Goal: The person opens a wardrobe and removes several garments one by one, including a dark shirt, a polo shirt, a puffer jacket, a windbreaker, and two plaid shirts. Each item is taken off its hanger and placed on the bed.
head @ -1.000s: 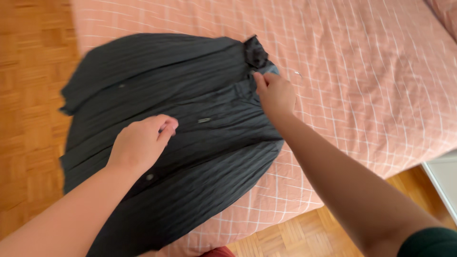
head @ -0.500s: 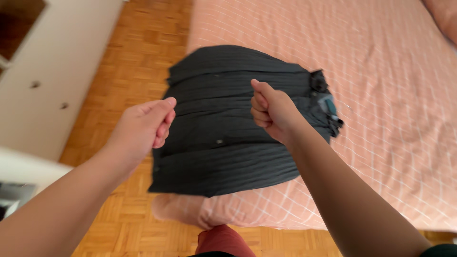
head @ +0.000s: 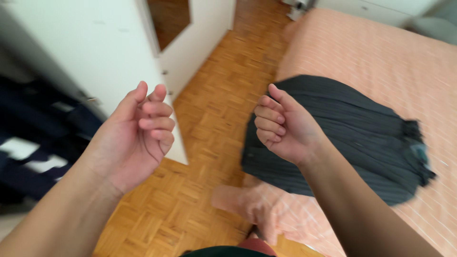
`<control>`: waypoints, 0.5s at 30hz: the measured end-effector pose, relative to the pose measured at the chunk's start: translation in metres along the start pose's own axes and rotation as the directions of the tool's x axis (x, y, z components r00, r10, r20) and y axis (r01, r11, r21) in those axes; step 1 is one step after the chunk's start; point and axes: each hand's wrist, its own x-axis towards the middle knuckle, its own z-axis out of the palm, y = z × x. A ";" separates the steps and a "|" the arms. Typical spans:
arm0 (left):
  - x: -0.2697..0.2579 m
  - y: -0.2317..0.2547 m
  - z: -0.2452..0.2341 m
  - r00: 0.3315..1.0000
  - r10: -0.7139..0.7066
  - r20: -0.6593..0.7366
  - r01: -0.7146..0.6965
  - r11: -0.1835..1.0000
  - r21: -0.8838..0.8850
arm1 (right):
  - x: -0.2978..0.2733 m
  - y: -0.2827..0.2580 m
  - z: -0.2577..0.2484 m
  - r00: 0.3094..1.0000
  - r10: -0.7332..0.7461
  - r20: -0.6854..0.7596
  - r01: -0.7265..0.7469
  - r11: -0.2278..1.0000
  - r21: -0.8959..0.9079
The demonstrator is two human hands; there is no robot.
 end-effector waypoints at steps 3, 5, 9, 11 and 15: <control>-0.033 0.026 -0.005 0.988 0.141 -0.061 -0.132 0.983 0.129 | 0.026 0.025 0.037 1.000 -0.012 -0.010 0.010 0.988 -0.154; -0.050 0.039 -0.006 0.955 0.258 -0.144 -0.205 0.928 0.310 | 0.041 0.040 0.062 1.000 -0.015 -0.019 0.008 0.948 -0.318; -0.072 0.052 -0.005 0.847 0.476 -0.237 -0.204 0.703 0.681 | 0.072 0.062 0.102 0.998 0.035 0.058 0.001 0.848 -0.530; -0.079 0.059 -0.007 0.813 0.551 -0.185 -0.213 0.579 0.787 | 0.086 0.072 0.118 0.991 0.050 0.127 0.040 0.781 -0.624; -0.087 0.070 -0.012 0.724 0.680 -0.116 -0.225 0.392 0.892 | 0.116 0.085 0.145 0.965 0.109 0.240 0.122 0.624 -0.772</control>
